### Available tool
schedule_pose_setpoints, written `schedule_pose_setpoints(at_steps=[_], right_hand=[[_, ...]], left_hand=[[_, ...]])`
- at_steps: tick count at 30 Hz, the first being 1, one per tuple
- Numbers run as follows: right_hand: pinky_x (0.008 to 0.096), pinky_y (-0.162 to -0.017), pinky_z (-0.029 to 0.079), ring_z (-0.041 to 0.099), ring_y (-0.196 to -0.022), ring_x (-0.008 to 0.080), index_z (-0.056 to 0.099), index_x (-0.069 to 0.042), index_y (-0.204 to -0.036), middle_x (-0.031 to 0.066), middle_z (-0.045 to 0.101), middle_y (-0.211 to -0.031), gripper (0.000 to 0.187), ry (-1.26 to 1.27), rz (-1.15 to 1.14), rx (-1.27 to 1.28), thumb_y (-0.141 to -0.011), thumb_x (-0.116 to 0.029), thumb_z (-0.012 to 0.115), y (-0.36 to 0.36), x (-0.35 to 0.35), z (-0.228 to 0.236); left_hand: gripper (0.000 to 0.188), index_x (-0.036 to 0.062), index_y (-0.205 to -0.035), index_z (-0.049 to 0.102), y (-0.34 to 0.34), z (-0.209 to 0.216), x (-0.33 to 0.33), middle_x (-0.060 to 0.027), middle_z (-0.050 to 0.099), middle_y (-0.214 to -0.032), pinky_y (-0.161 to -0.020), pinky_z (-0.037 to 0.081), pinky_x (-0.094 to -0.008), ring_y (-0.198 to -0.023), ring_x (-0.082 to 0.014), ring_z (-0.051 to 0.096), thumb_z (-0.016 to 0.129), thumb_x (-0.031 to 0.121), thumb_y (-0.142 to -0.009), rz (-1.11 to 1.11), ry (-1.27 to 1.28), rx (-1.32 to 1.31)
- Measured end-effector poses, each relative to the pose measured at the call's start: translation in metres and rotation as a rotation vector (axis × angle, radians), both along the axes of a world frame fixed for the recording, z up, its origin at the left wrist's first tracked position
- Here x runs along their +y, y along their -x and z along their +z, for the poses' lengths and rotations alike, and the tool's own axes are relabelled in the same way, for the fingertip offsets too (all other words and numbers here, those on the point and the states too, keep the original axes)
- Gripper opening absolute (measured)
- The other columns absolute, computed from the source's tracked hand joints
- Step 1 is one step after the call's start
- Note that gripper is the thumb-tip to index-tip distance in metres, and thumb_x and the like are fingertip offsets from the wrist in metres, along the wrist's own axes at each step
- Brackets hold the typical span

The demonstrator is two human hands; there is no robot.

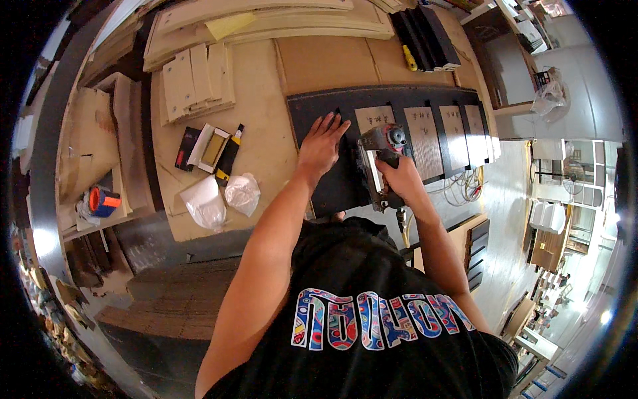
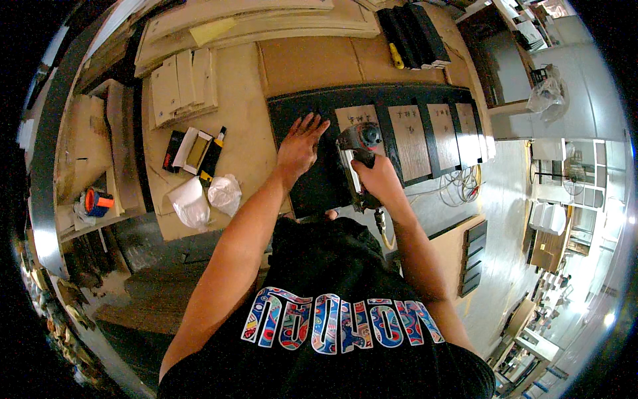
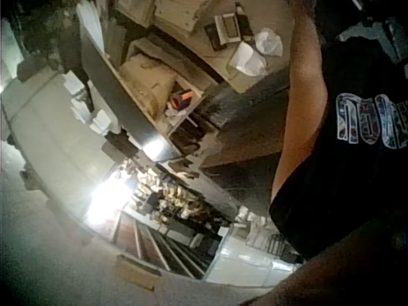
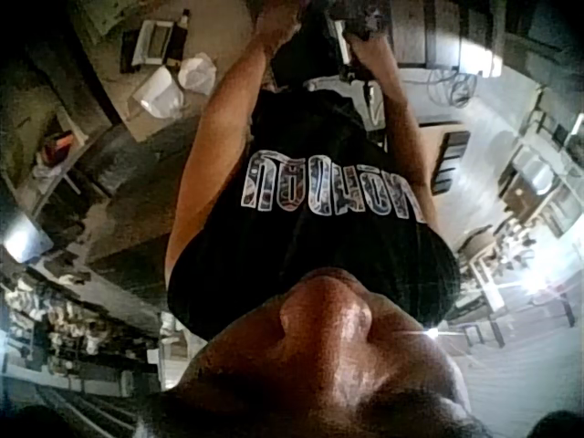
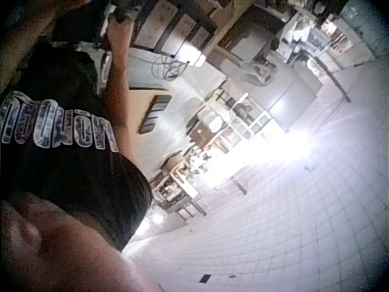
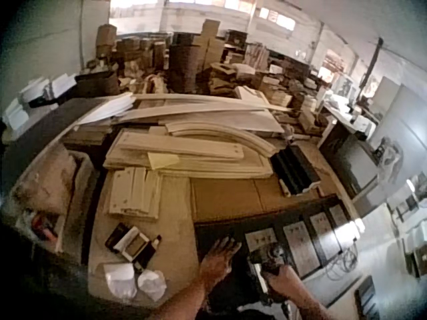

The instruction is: The person places wooden slats onto a dark panel and secures them by hand and with a pneumatic nail gun, then adds a small wooden block and continues nailing.

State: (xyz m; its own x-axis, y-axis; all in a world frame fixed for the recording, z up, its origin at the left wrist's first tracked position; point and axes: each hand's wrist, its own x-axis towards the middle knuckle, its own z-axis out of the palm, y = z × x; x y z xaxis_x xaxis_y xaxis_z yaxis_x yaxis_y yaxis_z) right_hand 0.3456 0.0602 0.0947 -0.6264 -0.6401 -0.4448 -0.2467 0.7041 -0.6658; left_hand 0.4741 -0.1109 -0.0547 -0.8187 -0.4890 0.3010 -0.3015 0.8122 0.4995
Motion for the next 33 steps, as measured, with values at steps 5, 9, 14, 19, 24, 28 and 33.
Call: schedule_pose_setpoints(at_steps=[5,9,14,19,24,28,33], right_hand=[[0.0414,-0.056,0.051,0.067,-0.054,0.0262,0.066,0.006,-0.087,0.0146,0.063,-0.063,0.035,-0.036,-0.013,-0.035,-0.094,-0.028,0.069,-0.003,-0.003,-0.007],[0.0418,-0.056,0.051,0.067,-0.055,0.0270,0.066,0.007,-0.086,0.0151,0.063,-0.062,0.035,-0.043,-0.022,-0.040,-0.094,-0.028,0.069,-0.007,-0.006,-0.002],[0.0424,-0.055,0.051,0.067,-0.054,0.0270,0.066,0.007,-0.084,0.0147,0.063,-0.062,0.035,-0.007,0.001,-0.027,-0.094,-0.027,0.070,-0.003,0.000,-0.010],[0.0425,-0.055,0.051,0.067,-0.053,0.0269,0.065,0.007,-0.085,0.0144,0.063,-0.061,0.035,-0.018,-0.025,-0.057,-0.094,-0.026,0.069,-0.010,-0.003,-0.001],[0.0422,-0.054,0.051,0.066,-0.053,0.0261,0.065,0.007,-0.085,0.0138,0.062,-0.061,0.034,-0.001,0.000,-0.018,-0.093,-0.026,0.069,-0.016,-0.008,0.012],[0.0411,-0.055,0.050,0.065,-0.054,0.0239,0.065,0.006,-0.085,0.0128,0.062,-0.061,0.033,-0.025,-0.025,-0.024,-0.094,-0.026,0.069,-0.008,-0.004,0.004],[0.0356,-0.057,0.050,0.063,-0.059,0.0174,0.067,0.004,-0.092,0.0066,0.063,-0.068,0.029,-0.013,-0.025,-0.046,-0.096,-0.024,0.072,0.011,-0.006,0.006]], left_hand=[[0.058,0.0181,-0.150,0.056,0.000,0.002,0.000,-0.0086,0.057,-0.155,-0.127,0.032,-0.0440,-0.149,-0.0280,0.046,0.064,0.008,-0.094,-0.007,0.001,-0.009],[0.055,0.0184,-0.151,0.056,0.001,0.000,-0.001,-0.0085,0.057,-0.156,-0.127,0.031,-0.0436,-0.150,-0.0276,0.045,0.061,0.008,-0.097,-0.001,0.011,-0.037],[0.054,0.0189,-0.152,0.054,0.004,0.000,0.001,-0.0080,0.055,-0.157,-0.128,0.029,-0.0430,-0.151,-0.0266,0.044,0.058,0.009,-0.099,-0.004,-0.003,-0.068],[0.054,0.0188,-0.152,0.054,0.003,-0.001,0.001,-0.0077,0.055,-0.157,-0.129,0.029,-0.0430,-0.151,-0.0264,0.043,0.057,0.009,-0.099,0.001,0.005,-0.075],[0.052,0.0188,-0.150,0.056,0.004,-0.001,-0.001,-0.0076,0.055,-0.157,-0.128,0.029,-0.0433,-0.151,-0.0265,0.043,0.058,0.011,-0.099,-0.001,0.034,-0.086],[0.048,0.0175,-0.148,0.058,0.005,0.000,-0.003,-0.0079,0.057,-0.155,-0.127,0.032,-0.0445,-0.149,-0.0273,0.046,0.059,0.013,-0.101,-0.012,0.043,-0.082],[0.048,0.0145,-0.149,0.057,0.005,-0.004,-0.013,-0.0099,0.058,-0.154,-0.125,0.033,-0.0457,-0.149,-0.0294,0.045,0.061,0.026,-0.103,-0.035,-0.110,-0.018]])
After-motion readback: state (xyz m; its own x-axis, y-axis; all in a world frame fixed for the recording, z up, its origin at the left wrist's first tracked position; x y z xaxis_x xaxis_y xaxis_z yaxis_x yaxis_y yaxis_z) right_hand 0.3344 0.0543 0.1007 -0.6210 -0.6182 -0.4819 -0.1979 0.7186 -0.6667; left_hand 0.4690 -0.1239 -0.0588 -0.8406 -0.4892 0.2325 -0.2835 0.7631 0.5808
